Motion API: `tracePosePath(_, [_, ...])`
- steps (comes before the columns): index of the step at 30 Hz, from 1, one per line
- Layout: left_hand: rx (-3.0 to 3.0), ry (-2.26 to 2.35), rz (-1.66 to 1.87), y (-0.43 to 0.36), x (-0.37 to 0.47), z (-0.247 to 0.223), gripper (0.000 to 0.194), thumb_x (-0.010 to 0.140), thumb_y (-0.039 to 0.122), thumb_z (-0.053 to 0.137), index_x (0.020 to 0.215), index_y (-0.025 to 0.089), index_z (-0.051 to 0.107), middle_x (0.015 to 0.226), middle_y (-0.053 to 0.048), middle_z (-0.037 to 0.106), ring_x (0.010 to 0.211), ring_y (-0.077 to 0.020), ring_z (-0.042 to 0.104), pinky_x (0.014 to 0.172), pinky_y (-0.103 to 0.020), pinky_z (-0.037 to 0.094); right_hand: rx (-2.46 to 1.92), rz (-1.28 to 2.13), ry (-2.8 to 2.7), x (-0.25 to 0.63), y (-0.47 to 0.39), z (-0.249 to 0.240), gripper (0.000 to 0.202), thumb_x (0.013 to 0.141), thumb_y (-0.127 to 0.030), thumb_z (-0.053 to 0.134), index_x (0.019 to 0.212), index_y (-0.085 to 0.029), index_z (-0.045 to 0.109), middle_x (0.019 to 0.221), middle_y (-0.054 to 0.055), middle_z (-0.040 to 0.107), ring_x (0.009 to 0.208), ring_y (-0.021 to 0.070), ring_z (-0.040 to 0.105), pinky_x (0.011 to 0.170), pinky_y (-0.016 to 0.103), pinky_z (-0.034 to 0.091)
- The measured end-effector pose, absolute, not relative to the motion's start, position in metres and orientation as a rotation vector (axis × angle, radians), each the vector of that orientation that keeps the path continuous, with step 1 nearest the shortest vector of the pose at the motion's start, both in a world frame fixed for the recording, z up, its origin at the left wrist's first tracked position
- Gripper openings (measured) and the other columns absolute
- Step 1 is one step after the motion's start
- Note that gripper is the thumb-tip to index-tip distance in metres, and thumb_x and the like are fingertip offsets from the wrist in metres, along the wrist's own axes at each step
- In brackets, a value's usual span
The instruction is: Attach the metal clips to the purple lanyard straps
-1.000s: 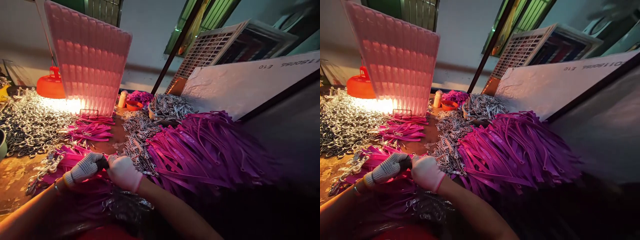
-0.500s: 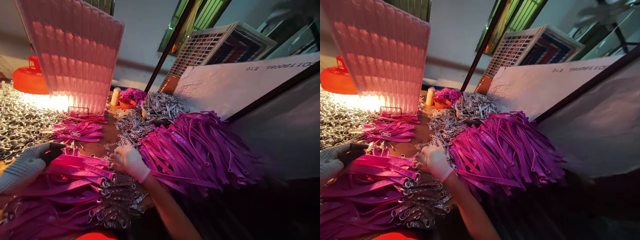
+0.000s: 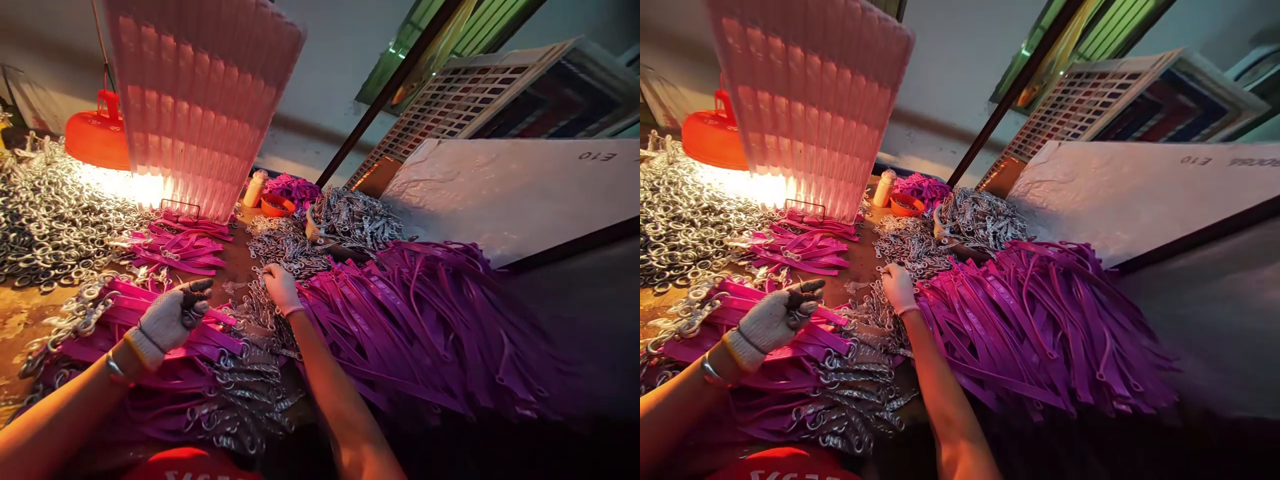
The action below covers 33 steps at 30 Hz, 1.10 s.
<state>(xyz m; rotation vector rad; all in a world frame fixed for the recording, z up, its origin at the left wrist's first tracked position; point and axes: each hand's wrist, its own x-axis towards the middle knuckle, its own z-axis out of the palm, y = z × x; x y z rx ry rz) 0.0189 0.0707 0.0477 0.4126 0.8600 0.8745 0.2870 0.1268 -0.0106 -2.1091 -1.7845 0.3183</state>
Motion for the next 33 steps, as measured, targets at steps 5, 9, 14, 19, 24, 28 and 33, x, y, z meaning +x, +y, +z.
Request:
tracePosePath(5, [1.394,1.045,0.777,0.073,0.019,0.041,0.034,0.08,0.019,0.06,0.113,0.014,0.07,0.077,-0.004,0.069,0.049,-0.0099,0.049,0.044,-0.021,0.037,-1.804,0.494,-1.865,0.266,0.075,0.008,0.027,0.091,-0.024,0.049,0.11,-0.021,0.069,0.103,0.001,0.074,0.095,0.0156,0.067,0.087,0.026,0.05])
tracePosePath(9, [2.051,1.047,0.512,0.078,0.029,0.036,0.029,0.08,0.023,0.063,0.105,0.015,0.076,0.09,-0.009,0.075,0.077,-0.0217,0.066,0.07,-0.031,0.049,-1.554,0.811,-1.827,0.254,0.036,0.021,0.028,0.087,-0.032,0.06,0.111,-0.022,0.069,0.099,0.001,0.075,0.092,0.0184,0.069,0.082,0.028,0.052])
tracePosePath(14, [2.388,1.077,0.353,0.078,0.036,0.028,0.036,0.073,0.005,0.052,0.098,0.014,0.076,0.097,-0.012,0.073,0.088,-0.0257,0.067,0.078,-0.034,0.049,-1.427,0.85,-1.921,0.239,0.013,0.023,0.026,0.085,-0.023,0.061,0.109,-0.023,0.071,0.103,0.001,0.075,0.095,0.0184,0.068,0.086,0.029,0.052])
tracePosePath(19, [2.126,1.036,0.545,0.067,0.026,0.032,0.019,0.084,0.026,0.055,0.082,0.015,0.071,0.079,-0.006,0.071,0.073,-0.0198,0.062,0.065,-0.029,0.044,-1.486,0.405,-1.903,0.222,-0.001,0.025,0.021,0.089,-0.013,0.053,0.099,-0.02,0.07,0.098,0.006,0.073,0.094,0.0199,0.066,0.087,0.031,0.05])
tracePosePath(24, [1.818,1.019,0.757,0.045,0.018,0.045,0.023,0.087,0.034,0.053,0.077,0.016,0.063,0.067,0.0,0.062,0.062,-0.0139,0.05,0.055,-0.024,0.036,-1.535,0.229,-1.892,0.199,-0.016,0.04,0.039,0.088,-0.016,0.058,0.127,-0.02,0.059,0.118,0.009,0.07,0.103,0.0219,0.067,0.089,0.032,0.051])
tracePosePath(28, [1.709,1.022,0.825,0.027,0.014,0.048,0.026,0.088,0.039,0.056,0.079,0.016,0.066,0.068,-0.001,0.062,0.062,-0.014,0.049,0.056,-0.024,0.037,-1.67,0.076,-1.96,0.183,-0.017,0.045,0.048,0.089,-0.022,0.063,0.136,-0.019,0.053,0.107,0.009,0.075,0.092,0.0239,0.071,0.077,0.031,0.051])
tracePosePath(33, [1.692,1.071,0.954,0.009,0.011,0.04,0.024,0.09,0.036,0.055,0.083,0.016,0.068,0.078,-0.004,0.07,0.071,-0.0173,0.057,0.066,-0.027,0.043,-1.699,-0.006,-2.113,0.174,-0.016,0.059,0.044,0.088,-0.02,0.063,0.131,-0.02,0.056,0.098,0.007,0.076,0.084,0.0222,0.071,0.069,0.027,0.047])
